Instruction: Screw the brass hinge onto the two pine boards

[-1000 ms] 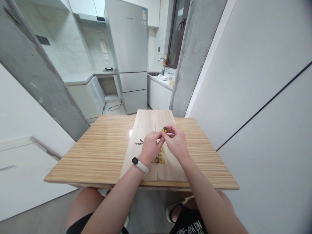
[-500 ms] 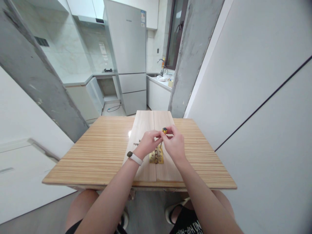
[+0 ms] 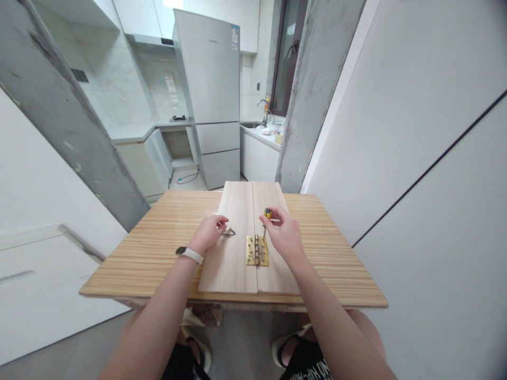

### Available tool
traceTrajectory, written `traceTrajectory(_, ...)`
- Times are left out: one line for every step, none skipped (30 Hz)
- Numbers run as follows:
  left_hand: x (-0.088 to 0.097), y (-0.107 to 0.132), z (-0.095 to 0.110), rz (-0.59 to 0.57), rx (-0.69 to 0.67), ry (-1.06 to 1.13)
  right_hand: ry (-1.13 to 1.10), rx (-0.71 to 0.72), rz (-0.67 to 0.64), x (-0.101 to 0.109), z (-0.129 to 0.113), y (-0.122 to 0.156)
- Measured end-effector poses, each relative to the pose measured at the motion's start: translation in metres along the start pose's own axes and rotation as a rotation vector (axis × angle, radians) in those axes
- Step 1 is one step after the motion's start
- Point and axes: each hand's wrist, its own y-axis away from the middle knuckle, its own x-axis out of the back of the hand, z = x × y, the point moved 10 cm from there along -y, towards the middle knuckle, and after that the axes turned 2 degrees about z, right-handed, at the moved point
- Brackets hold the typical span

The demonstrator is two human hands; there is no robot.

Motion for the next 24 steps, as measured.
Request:
traceTrajectory(-0.004, 0.002, -0.004, -0.016, 0.001, -0.011, 0.003, -0.005, -0.011, -0.001, 0.002, 0.001)
traceTrajectory(-0.009, 0.003, -0.005, -0.034, -0.009, -0.019, 0.007, -0.013, -0.020, -0.002, 0.004, 0.001)
traceTrajectory(-0.012, 0.004, -0.005, -0.047, -0.023, -0.024, 0.011, -0.021, -0.025, -0.002, 0.006, 0.001)
traceTrajectory(-0.015, 0.004, -0.003, -0.054, -0.039, -0.028, 0.010, -0.029, -0.024, -0.001, 0.008, 0.002)
traceTrajectory(-0.017, 0.004, -0.001, -0.060, -0.056, -0.034, 0.005, -0.034, -0.015, 0.001, 0.008, 0.002)
traceTrajectory(-0.018, 0.004, 0.002, -0.065, -0.072, -0.042, -0.003, -0.035, 0.001, 0.006, 0.008, 0.002)
traceTrajectory(-0.019, 0.003, 0.004, -0.070, -0.083, -0.053, -0.015, -0.034, 0.022, 0.011, 0.007, 0.002)
traceTrajectory(-0.019, 0.002, 0.006, -0.076, -0.093, -0.067, -0.030, -0.031, 0.044, 0.017, 0.005, 0.002)
traceTrajectory(-0.019, 0.001, 0.008, -0.082, -0.102, -0.081, -0.044, -0.028, 0.066, 0.024, 0.002, 0.003)
traceTrajectory(-0.019, 0.001, 0.009, -0.086, -0.112, -0.095, -0.057, -0.026, 0.087, 0.031, -0.001, 0.004)
traceTrajectory(-0.019, 0.000, 0.011, -0.089, -0.124, -0.108, -0.069, -0.023, 0.105, 0.038, -0.004, 0.005)
traceTrajectory(-0.019, 0.000, 0.013, -0.089, -0.135, -0.120, -0.081, -0.023, 0.120, 0.044, -0.007, 0.007)
traceTrajectory(-0.018, -0.001, 0.014, -0.087, -0.144, -0.131, -0.092, -0.023, 0.130, 0.049, -0.009, 0.010)
traceTrajectory(-0.018, -0.001, 0.015, -0.085, -0.148, -0.143, -0.100, -0.025, 0.134, 0.054, -0.010, 0.013)
traceTrajectory(-0.017, -0.002, 0.015, -0.083, -0.148, -0.153, -0.107, -0.029, 0.138, 0.058, -0.010, 0.016)
traceTrajectory(-0.016, -0.002, 0.016, -0.081, -0.145, -0.160, -0.112, -0.035, 0.142, 0.062, -0.009, 0.020)
traceTrajectory(-0.016, -0.003, 0.016, -0.081, -0.139, -0.161, -0.114, -0.043, 0.146, 0.065, -0.008, 0.024)
traceTrajectory(-0.016, -0.004, 0.015, -0.083, -0.131, -0.157, -0.114, -0.051, 0.150, 0.067, -0.005, 0.028)
traceTrajectory(-0.016, -0.004, 0.015, -0.089, -0.124, -0.150, -0.114, -0.059, 0.153, 0.069, -0.003, 0.033)
traceTrajectory(-0.016, -0.005, 0.015, -0.093, -0.117, -0.142, -0.113, -0.065, 0.156, 0.071, -0.001, 0.037)
traceTrajectory(-0.016, -0.005, 0.014, -0.096, -0.109, -0.135, -0.111, -0.070, 0.161, 0.073, 0.001, 0.042)
traceTrajectory(-0.016, -0.005, 0.013, -0.097, -0.101, -0.130, -0.110, -0.073, 0.166, 0.075, 0.003, 0.046)
traceTrajectory(-0.016, -0.006, 0.011, -0.093, -0.093, -0.129, -0.112, -0.077, 0.174, 0.076, 0.005, 0.050)
traceTrajectory(-0.015, -0.006, 0.010, -0.087, -0.087, -0.129, -0.115, -0.081, 0.181, 0.078, 0.006, 0.054)
